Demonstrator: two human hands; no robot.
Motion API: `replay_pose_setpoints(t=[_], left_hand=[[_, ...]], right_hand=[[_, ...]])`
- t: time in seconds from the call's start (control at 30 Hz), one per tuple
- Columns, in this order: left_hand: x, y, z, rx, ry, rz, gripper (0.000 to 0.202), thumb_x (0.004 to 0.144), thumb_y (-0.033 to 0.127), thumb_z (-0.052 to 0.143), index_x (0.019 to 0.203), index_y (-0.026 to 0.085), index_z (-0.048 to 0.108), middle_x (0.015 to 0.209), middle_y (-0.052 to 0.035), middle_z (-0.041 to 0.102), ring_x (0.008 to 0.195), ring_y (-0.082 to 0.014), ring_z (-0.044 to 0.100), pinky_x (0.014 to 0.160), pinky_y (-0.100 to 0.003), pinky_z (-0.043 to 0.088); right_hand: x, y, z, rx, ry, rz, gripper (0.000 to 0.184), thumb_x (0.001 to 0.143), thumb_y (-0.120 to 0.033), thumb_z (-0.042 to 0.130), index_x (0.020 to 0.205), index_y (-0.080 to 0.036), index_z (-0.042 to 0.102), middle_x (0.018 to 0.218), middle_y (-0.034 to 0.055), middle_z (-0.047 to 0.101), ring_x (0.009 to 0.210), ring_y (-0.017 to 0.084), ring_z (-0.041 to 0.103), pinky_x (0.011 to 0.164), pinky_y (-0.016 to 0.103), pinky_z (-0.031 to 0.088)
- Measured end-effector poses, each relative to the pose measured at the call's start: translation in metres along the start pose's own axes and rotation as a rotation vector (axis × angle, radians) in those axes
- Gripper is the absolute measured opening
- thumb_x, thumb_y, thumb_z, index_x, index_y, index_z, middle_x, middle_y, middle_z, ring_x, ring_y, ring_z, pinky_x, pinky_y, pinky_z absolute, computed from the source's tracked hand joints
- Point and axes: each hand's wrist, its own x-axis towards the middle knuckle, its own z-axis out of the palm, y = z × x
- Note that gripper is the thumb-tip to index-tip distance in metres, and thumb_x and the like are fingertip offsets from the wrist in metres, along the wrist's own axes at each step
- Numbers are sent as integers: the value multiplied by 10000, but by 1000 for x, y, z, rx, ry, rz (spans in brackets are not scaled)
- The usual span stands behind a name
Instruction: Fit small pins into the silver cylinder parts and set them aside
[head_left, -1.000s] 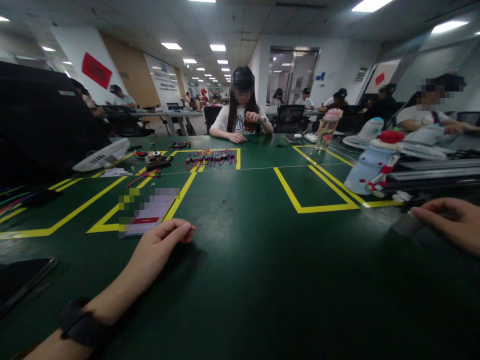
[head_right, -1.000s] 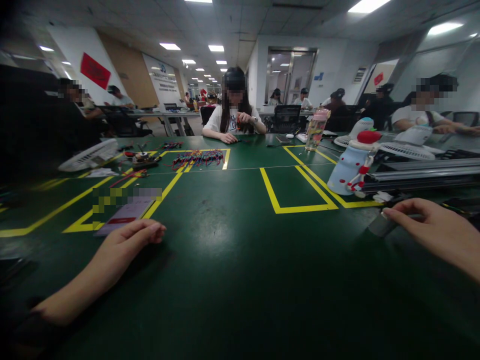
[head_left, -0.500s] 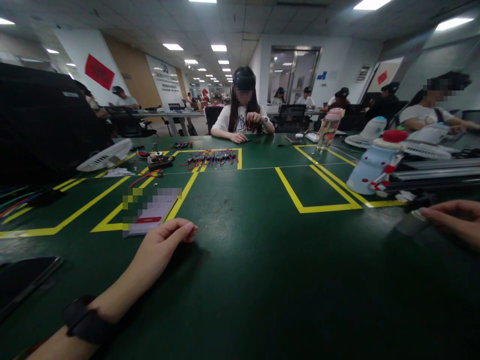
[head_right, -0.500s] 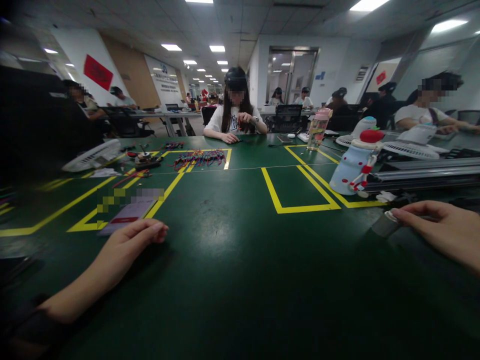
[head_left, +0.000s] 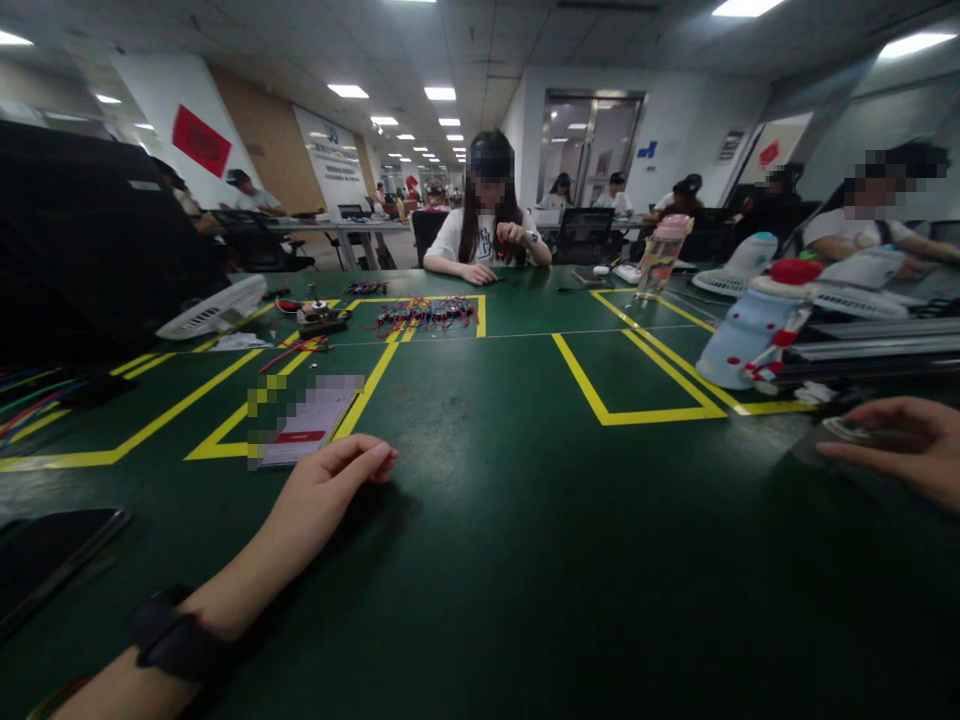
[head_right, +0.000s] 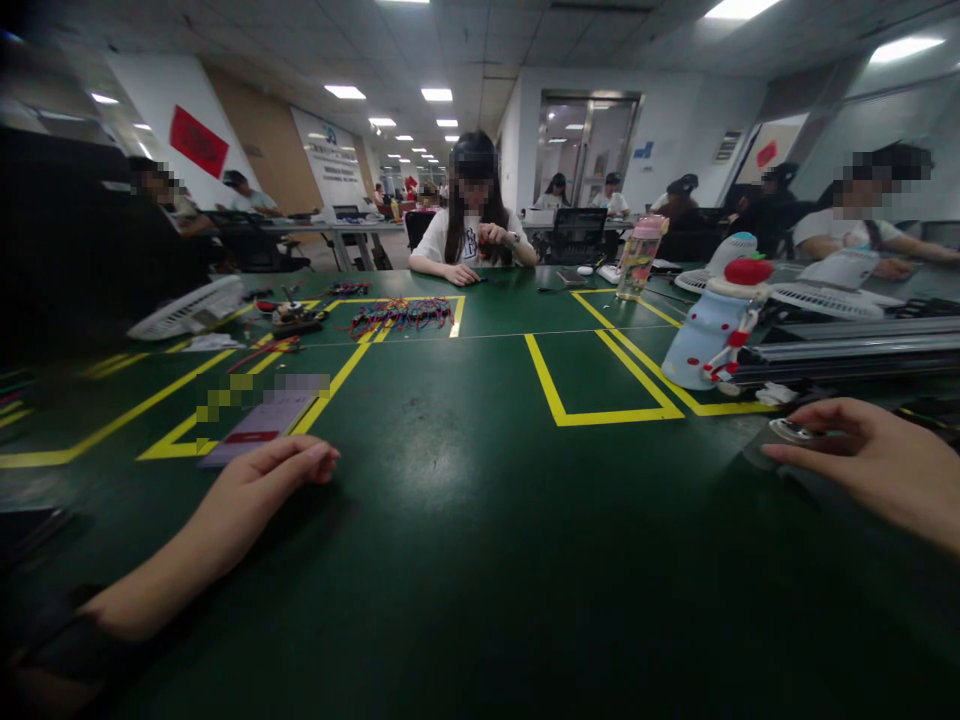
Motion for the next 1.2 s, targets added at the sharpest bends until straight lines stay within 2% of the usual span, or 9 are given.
replay_pose_setpoints(t=[0.1,0.3,0.47,0.63,0.77,0.83,0.97,1.07,1.2], left_hand=[[0,-2,0,-8,4,6,227,829,436,614,854,225,692,800,-5,679,758,-179,614,733,-297,466],[0,-1,1,10,10,12,233,824,431,613,857,216,696,789,-8,686,755,-188,621,730,-299,475],[-1,4,1,40,18,8,243,816,445,620,841,217,700,786,-8,692,752,-191,628,726,-298,480],[-1,5,1,59,20,23,275,802,484,616,837,227,706,780,-12,700,749,-208,636,727,-314,490],[0,5,3,104,8,29,275,809,486,605,836,232,707,763,-9,697,750,-212,639,724,-312,483],[1,6,4,127,1,35,266,815,475,599,834,231,704,752,-6,692,748,-211,637,719,-310,479],[1,9,4,166,-2,59,249,825,449,586,829,225,695,739,-1,676,737,-201,626,703,-301,469],[0,10,4,214,-37,78,240,836,434,576,827,221,686,717,6,657,727,-197,623,692,-294,456],[-2,11,4,251,-69,92,248,855,438,551,851,222,674,738,3,653,742,-206,625,691,-300,452]], right_hand=[[-2,0,3,-64,-113,84,573,627,-562,727,1056,-203,603,1013,124,655,757,168,598,694,348,417],[1,4,10,0,-78,109,596,539,-516,791,1010,-211,590,970,99,652,801,218,601,704,348,435],[-1,1,8,17,-99,56,552,623,-502,743,1023,-164,568,1014,157,629,817,205,596,715,350,429],[-18,-16,9,-141,-47,-69,587,707,-545,658,1104,-139,511,1108,223,574,808,200,582,680,349,426],[-60,-52,25,-61,29,-248,528,776,-495,610,1151,-147,481,1125,205,564,914,234,589,732,345,458],[-93,-82,38,100,-63,-422,512,778,-460,627,1178,-180,473,1126,158,572,963,226,588,766,332,483],[-152,-150,64,339,-377,-822,405,813,-385,611,1163,-233,476,1147,82,575,1028,189,571,892,357,476],[-175,-187,80,422,-496,-948,366,822,-349,603,1146,-229,480,1134,76,579,1004,175,568,896,366,469],[-182,-201,95,478,-495,-1032,374,812,-316,613,1152,-233,479,1145,78,574,1011,178,558,891,370,460]])
